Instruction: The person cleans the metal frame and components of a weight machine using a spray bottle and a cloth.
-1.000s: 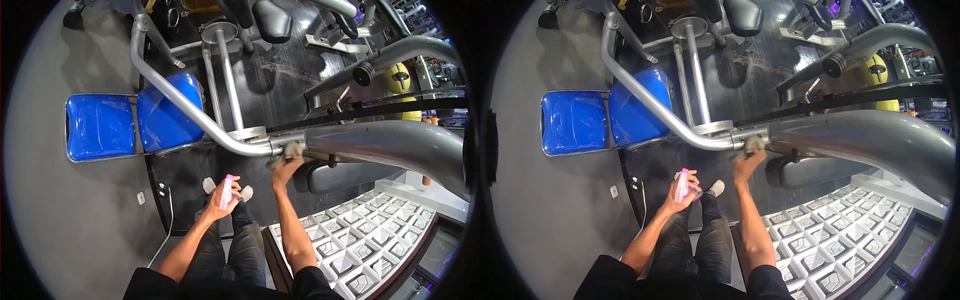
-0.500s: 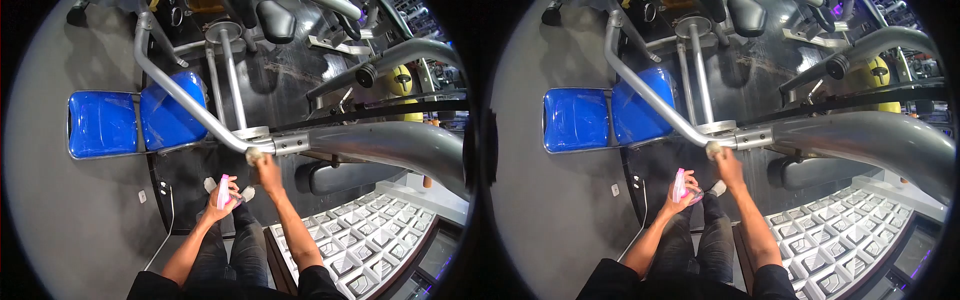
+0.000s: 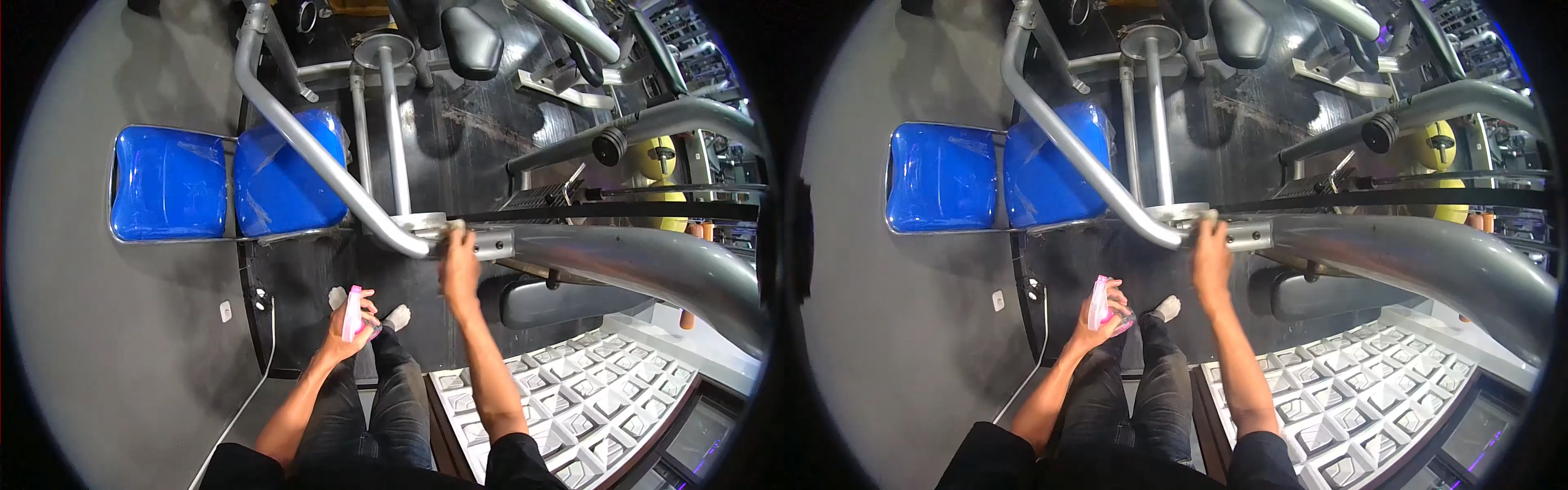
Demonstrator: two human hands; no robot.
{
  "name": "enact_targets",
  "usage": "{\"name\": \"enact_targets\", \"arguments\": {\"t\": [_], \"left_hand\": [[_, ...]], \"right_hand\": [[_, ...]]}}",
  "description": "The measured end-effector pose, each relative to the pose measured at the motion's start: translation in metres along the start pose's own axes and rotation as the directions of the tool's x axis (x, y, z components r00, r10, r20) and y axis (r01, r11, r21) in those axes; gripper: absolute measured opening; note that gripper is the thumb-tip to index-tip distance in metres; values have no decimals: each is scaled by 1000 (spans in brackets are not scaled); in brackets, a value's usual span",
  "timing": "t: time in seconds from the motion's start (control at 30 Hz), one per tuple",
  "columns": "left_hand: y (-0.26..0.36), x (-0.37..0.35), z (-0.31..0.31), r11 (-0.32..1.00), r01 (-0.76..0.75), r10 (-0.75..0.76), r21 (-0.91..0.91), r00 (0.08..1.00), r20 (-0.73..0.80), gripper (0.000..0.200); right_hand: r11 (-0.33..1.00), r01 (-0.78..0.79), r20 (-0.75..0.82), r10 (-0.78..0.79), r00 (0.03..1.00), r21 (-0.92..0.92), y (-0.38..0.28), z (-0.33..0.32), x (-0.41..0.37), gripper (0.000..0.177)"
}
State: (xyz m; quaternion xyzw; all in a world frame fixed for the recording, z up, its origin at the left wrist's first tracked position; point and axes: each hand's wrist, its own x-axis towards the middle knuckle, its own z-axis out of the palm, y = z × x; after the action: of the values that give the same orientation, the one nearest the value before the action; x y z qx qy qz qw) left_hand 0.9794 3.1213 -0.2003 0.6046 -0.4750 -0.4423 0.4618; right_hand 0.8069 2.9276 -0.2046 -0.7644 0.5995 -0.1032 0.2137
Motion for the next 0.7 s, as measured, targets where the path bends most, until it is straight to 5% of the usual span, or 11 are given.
{"name": "enact_targets", "arguments": {"t": [0.07,0.13,0.2,0.27,0.4,0.53,0.6,0.7], "left_hand": [[-2,0,2,991,57,-59,-120,998,-12,58],[5,6,-4,999,-34,34,-11,999,3,58],[10,7,-8,988,-116,113,98,993,30,58],[12,6,-13,999,-30,29,31,999,33,58],[1,3,-15,1000,8,-7,-21,1000,20,59],[11,9,-12,995,85,-86,-57,996,-8,60],[11,11,-11,996,55,-56,-76,998,-16,59],[9,11,-12,996,47,-46,-80,999,16,58]], "right_hand": [[993,112,64,-114,991,31,-20,24,-19,33],[941,322,-20,-322,947,101,-25,35,-27,34],[971,238,144,-233,962,-21,-6,21,-23,37],[996,70,-48,-68,997,49,1,-8,-10,37],[994,14,-39,-10,999,105,-17,23,-22,42],[947,301,258,-320,912,111,-22,27,-34,34],[967,254,184,-252,950,15,-1,20,-36,35],[991,-78,-159,95,983,109,1,3,-28,35]]}}
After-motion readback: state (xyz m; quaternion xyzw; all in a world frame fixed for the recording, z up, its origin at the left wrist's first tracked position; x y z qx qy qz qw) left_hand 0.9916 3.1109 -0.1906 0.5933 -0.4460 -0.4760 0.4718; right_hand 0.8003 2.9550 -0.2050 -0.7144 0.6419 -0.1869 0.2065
